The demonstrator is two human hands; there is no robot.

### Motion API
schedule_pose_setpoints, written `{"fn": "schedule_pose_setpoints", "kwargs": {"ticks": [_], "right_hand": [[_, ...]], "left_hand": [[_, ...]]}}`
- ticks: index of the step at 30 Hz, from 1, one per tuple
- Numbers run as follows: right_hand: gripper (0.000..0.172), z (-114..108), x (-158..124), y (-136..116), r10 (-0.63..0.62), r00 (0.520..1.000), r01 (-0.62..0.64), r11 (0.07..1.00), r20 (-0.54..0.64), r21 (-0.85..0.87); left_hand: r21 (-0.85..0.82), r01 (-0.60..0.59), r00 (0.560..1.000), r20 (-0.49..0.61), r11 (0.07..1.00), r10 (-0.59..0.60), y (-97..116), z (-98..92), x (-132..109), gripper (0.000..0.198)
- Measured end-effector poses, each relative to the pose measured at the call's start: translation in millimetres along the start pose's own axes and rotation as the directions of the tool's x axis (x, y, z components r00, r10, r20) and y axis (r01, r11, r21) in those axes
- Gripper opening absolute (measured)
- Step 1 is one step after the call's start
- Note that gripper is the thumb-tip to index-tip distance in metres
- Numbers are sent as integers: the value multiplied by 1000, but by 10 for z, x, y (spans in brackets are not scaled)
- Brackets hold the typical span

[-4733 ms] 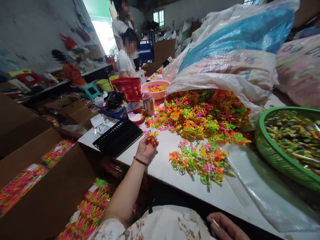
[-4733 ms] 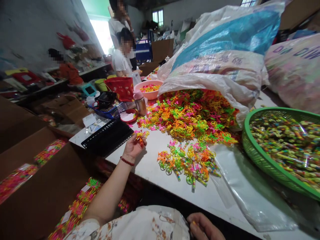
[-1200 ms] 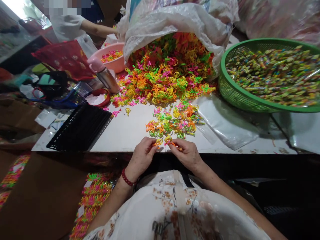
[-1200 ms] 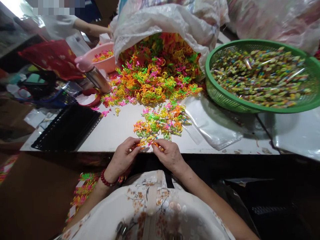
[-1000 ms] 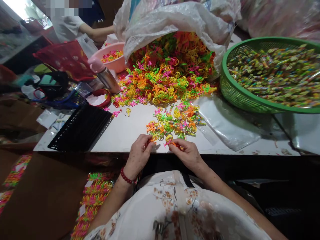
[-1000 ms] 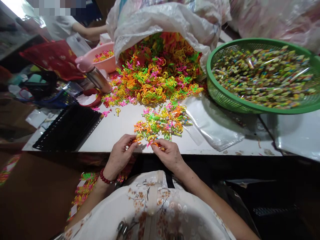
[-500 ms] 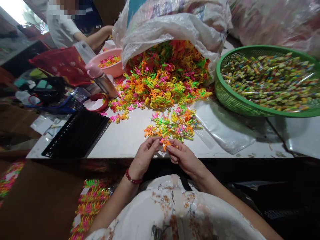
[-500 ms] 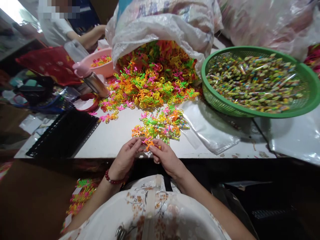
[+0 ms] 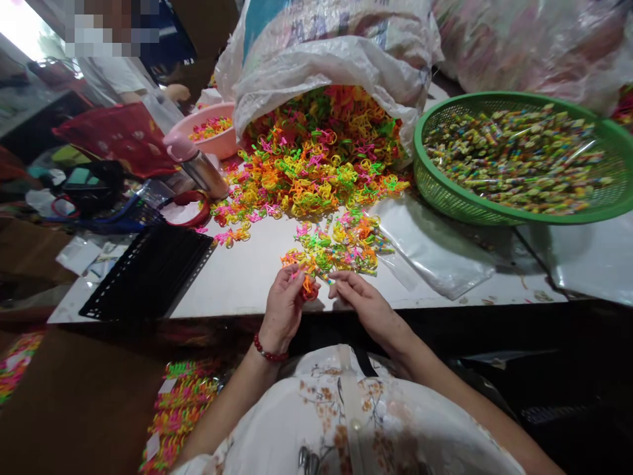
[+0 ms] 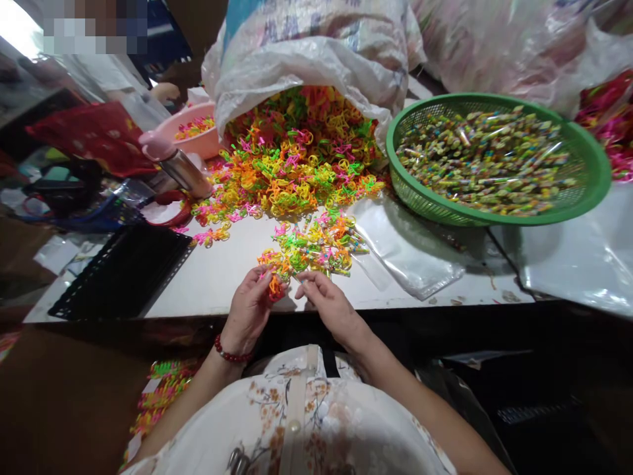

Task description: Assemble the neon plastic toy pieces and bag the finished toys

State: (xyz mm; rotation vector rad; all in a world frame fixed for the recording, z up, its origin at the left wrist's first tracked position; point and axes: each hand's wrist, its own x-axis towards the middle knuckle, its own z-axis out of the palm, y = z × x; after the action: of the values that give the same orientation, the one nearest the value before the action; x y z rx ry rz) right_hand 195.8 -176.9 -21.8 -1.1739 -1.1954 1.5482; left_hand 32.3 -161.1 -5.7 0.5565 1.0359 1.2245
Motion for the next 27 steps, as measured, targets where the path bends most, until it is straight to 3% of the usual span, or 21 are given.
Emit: {"fn": "schedule_pose_setpoints", "kwargs": {"ticks": [3,5,7,9,12,16,19,27], "right_hand": [[37,-59,-33,-51,-154,988,150,965,-1,-216],[32,-83,-64,-112,-305,952,264,856,-23,-445],[25,-91,-91,-177,-352,936,293,804,-17,-518],[20,-85,-101,-221,-280,959,241,879,-36,-411],[26,-57,-74,-222,-103,985,95,994,-136,-59],[36,-13,-15,-145,39,989,5,955,-144,298],[36,22,-1,-106,52,986,5,938,-156,346],[34,51,-24,-140,40,989,-3,968,-142,250]], "left_hand": [[0,5,1000,10,1000,-5,21,-5,-8,42],[-5,15,999,29,1000,-15,14,12,-19,39],[-5,17,999,39,1000,-17,3,38,-28,37],[6,18,999,40,1000,-18,-4,67,-34,36],[38,-4,999,32,999,3,-6,111,-38,36],[65,-60,998,26,996,59,-9,167,-48,36],[61,-90,996,24,994,88,-25,203,-63,35],[144,-150,987,73,978,140,-93,196,-86,33]]}}
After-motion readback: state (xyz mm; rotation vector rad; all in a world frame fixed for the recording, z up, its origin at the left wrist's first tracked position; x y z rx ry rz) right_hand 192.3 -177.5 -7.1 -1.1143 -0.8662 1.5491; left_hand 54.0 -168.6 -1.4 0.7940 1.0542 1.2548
